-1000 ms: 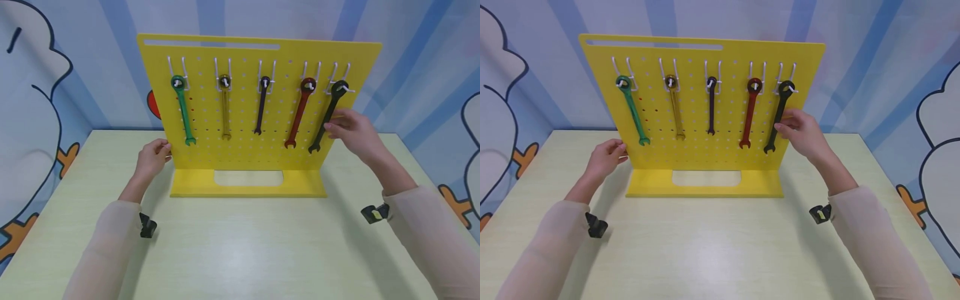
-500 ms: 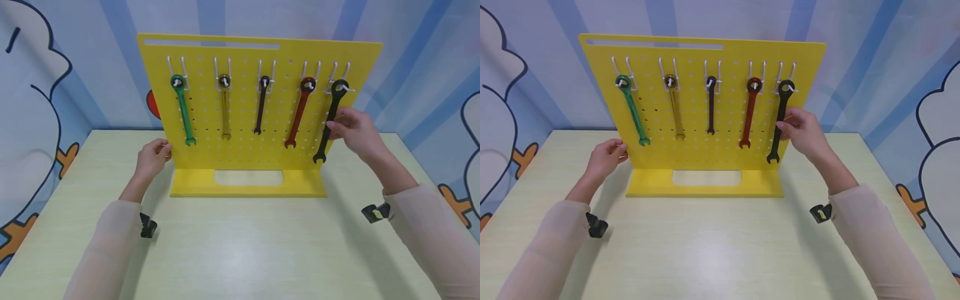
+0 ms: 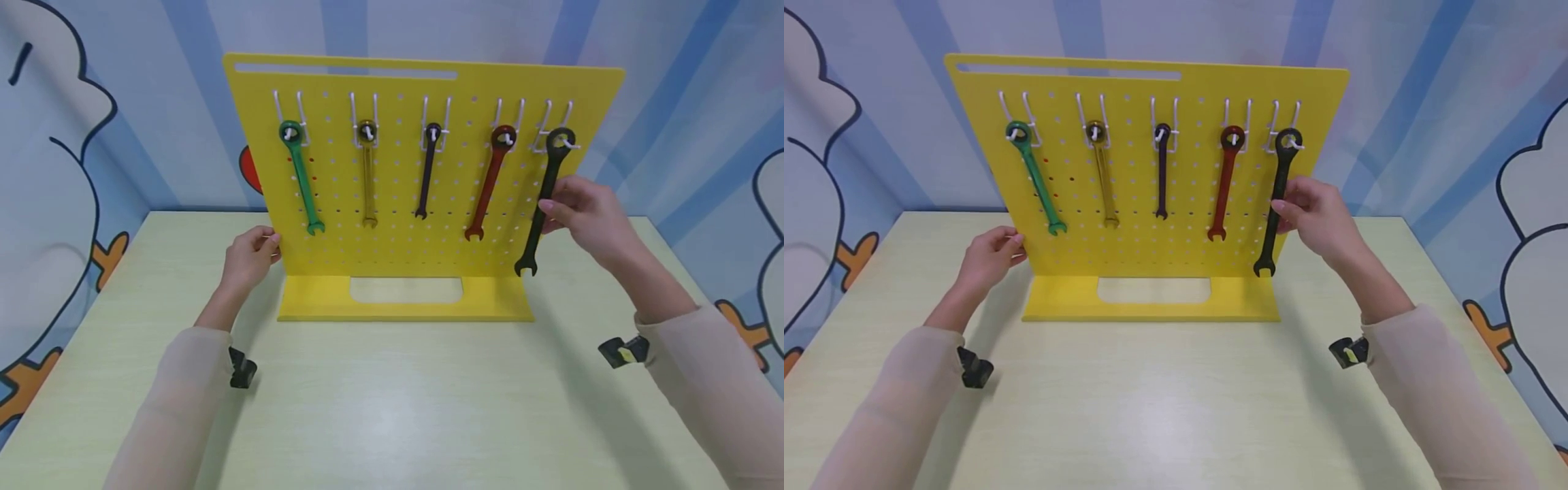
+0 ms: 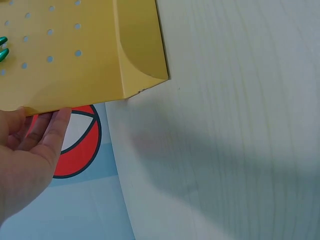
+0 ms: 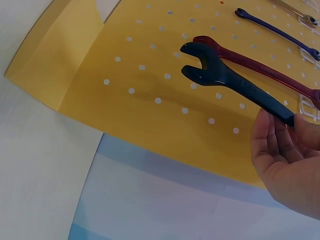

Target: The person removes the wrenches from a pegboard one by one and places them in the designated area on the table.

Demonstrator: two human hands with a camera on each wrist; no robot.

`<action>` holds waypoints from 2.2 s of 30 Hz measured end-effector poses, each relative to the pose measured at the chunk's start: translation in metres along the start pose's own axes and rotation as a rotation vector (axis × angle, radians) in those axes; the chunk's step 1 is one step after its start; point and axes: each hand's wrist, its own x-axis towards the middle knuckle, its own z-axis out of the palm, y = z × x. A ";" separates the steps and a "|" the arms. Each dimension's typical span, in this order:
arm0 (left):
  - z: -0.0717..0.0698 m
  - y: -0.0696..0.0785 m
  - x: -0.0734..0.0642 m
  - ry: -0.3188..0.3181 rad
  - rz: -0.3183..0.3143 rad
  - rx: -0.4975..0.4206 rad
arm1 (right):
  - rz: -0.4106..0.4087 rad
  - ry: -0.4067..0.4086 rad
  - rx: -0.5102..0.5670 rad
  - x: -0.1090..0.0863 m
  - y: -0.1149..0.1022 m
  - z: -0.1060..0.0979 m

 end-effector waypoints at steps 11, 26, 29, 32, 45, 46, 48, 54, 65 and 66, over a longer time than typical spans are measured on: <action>0.000 0.000 -0.001 -0.004 -0.006 0.000 | -0.030 -0.001 0.011 -0.011 -0.003 -0.007; -0.001 -0.002 -0.001 -0.006 -0.013 0.000 | -0.044 -0.054 -0.053 -0.032 -0.005 -0.009; -0.001 -0.002 -0.001 -0.008 -0.014 0.003 | -0.050 -0.069 -0.022 -0.034 -0.002 -0.004; 0.000 -0.001 -0.001 -0.009 -0.012 0.000 | -0.040 -0.096 -0.021 -0.036 0.003 0.000; 0.001 -0.003 0.001 -0.003 -0.004 0.000 | 0.063 -0.289 0.100 -0.037 0.021 0.035; 0.001 -0.002 0.001 -0.004 -0.001 0.002 | 0.071 -0.299 0.111 -0.037 0.021 0.039; 0.001 -0.002 0.001 -0.007 0.004 0.007 | 0.077 -0.318 0.132 -0.037 0.022 0.046; 0.001 -0.003 0.002 -0.011 0.014 0.018 | 0.123 -0.381 0.205 -0.036 0.024 0.067; 0.002 -0.003 0.002 -0.001 0.004 0.021 | 0.231 -0.455 0.321 -0.034 0.026 0.108; 0.002 -0.003 0.002 0.002 0.003 0.023 | 0.240 -0.459 0.322 -0.035 0.026 0.112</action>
